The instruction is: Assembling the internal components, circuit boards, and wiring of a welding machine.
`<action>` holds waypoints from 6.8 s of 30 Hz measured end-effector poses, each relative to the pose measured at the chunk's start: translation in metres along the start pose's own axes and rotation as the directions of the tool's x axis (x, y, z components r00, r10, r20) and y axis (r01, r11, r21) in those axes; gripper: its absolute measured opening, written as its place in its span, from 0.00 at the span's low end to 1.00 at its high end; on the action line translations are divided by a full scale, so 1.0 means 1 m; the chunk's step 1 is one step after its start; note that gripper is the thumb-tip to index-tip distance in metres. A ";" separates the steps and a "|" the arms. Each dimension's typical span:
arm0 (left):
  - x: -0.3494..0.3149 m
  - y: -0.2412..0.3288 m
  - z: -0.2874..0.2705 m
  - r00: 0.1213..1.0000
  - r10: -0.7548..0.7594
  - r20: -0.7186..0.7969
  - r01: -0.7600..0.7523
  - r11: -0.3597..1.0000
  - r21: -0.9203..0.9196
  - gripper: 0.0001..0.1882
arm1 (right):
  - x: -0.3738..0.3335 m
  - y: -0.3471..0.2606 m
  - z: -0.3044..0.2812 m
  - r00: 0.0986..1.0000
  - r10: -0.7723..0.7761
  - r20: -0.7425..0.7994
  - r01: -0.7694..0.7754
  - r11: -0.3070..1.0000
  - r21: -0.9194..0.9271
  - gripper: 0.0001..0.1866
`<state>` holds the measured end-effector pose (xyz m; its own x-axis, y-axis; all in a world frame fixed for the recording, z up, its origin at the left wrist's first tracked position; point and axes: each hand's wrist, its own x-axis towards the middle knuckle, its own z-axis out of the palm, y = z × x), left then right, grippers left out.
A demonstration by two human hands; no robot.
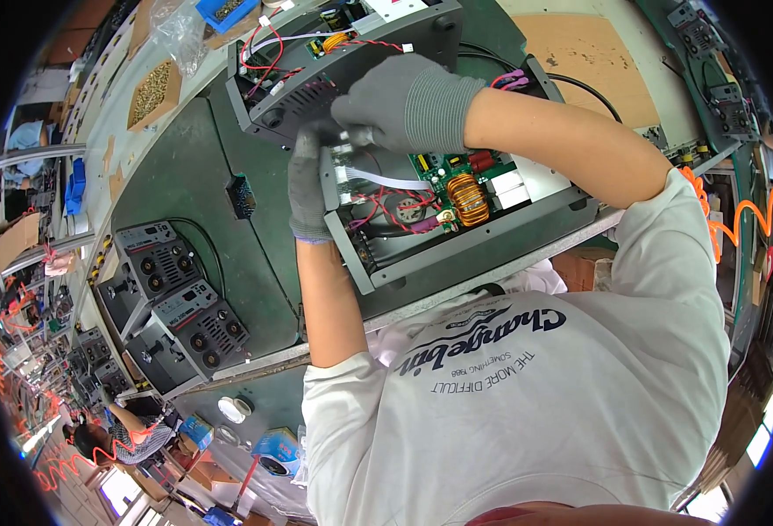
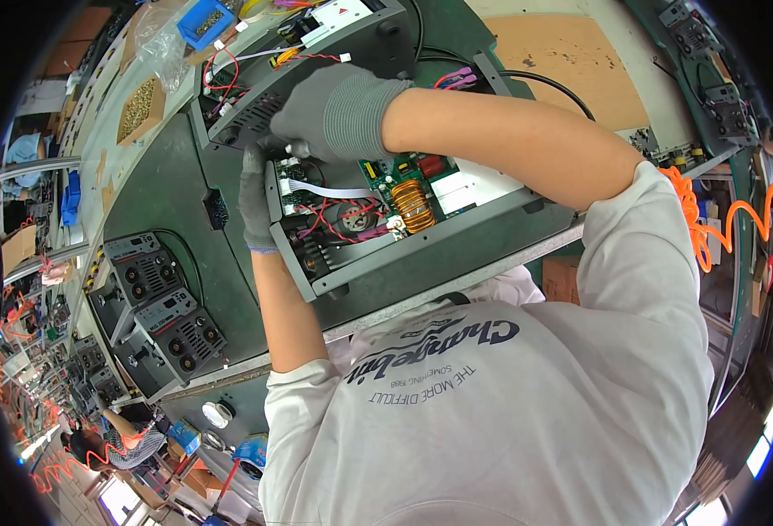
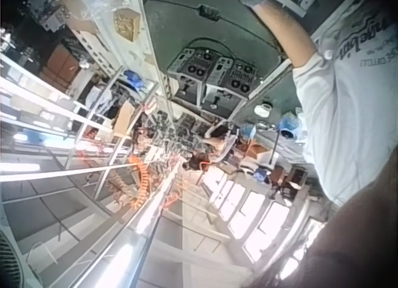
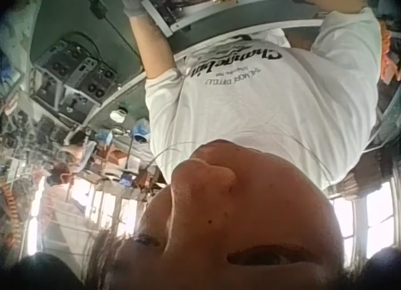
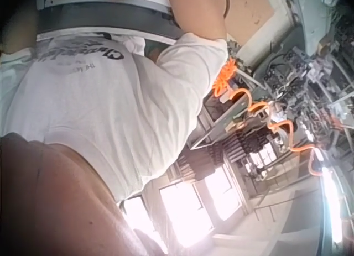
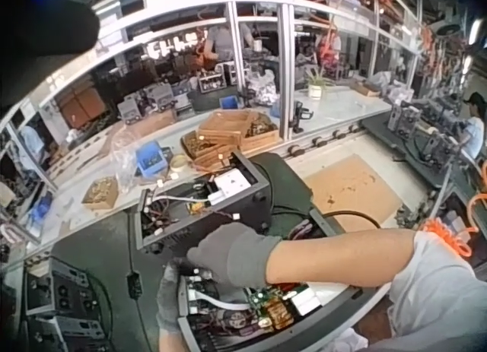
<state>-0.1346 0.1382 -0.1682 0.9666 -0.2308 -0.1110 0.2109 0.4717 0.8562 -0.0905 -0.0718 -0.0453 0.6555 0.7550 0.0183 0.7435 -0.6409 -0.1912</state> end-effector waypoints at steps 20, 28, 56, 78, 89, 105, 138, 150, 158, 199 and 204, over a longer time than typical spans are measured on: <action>-0.001 0.003 0.011 0.994 0.077 -0.082 -0.059 0.977 0.206 0.26 | 0.005 -0.004 0.021 0.996 -0.083 -0.023 0.083 0.996 0.018 0.08; -0.005 0.010 0.021 0.998 -0.019 -0.062 0.019 1.000 0.009 0.26 | 0.014 -0.005 0.022 0.990 -0.127 -0.060 0.127 0.992 -0.007 0.07; 0.063 0.141 0.058 0.908 0.356 0.222 0.021 -0.568 0.823 0.24 | -0.005 -0.025 -0.012 0.992 0.065 0.109 -0.051 0.990 -0.130 0.09; 0.064 0.112 0.035 0.808 0.589 0.034 -0.499 0.651 0.573 0.38 | 0.006 -0.004 -0.006 0.964 -0.259 -0.064 0.254 0.964 -0.078 0.15; 0.067 0.112 0.036 0.685 0.669 0.287 -0.421 0.042 0.906 0.18 | -0.017 0.029 -0.034 0.947 -0.263 0.182 0.239 0.960 0.145 0.09; 0.060 0.109 0.048 0.762 0.625 0.171 -0.405 0.252 0.879 0.11 | 0.003 0.023 -0.014 0.970 -0.243 -0.001 0.242 0.963 -0.120 0.10; 0.069 0.097 0.041 0.721 0.670 0.176 -0.634 0.535 0.559 0.36 | 0.094 0.019 -0.004 0.986 -0.038 0.164 0.095 0.931 -0.352 0.13; 0.073 0.091 0.047 0.724 0.674 0.147 -0.638 0.574 0.514 0.33 | 0.087 0.036 -0.005 0.976 -0.133 0.173 0.174 0.954 -0.246 0.14; 0.075 0.089 0.049 0.714 0.685 0.143 -0.644 0.564 0.517 0.33 | 0.079 0.026 -0.024 0.967 -0.070 0.243 0.143 0.944 -0.296 0.14; 0.074 0.086 0.056 0.731 0.668 0.142 -0.601 0.531 0.597 0.23 | 0.028 0.054 -0.013 0.850 -0.502 -0.158 0.524 0.837 0.159 0.09; 0.076 0.085 0.054 0.718 0.674 0.174 -0.628 0.519 0.580 0.22 | 0.026 0.065 -0.017 0.902 -0.393 -0.179 0.422 0.891 0.170 0.11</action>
<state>-0.0508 0.1147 -0.0763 0.8107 0.0043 0.5855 -0.5820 -0.1036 0.8066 -0.0229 -0.0957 -0.0407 0.3227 0.9080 0.2672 0.9160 -0.2285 -0.3297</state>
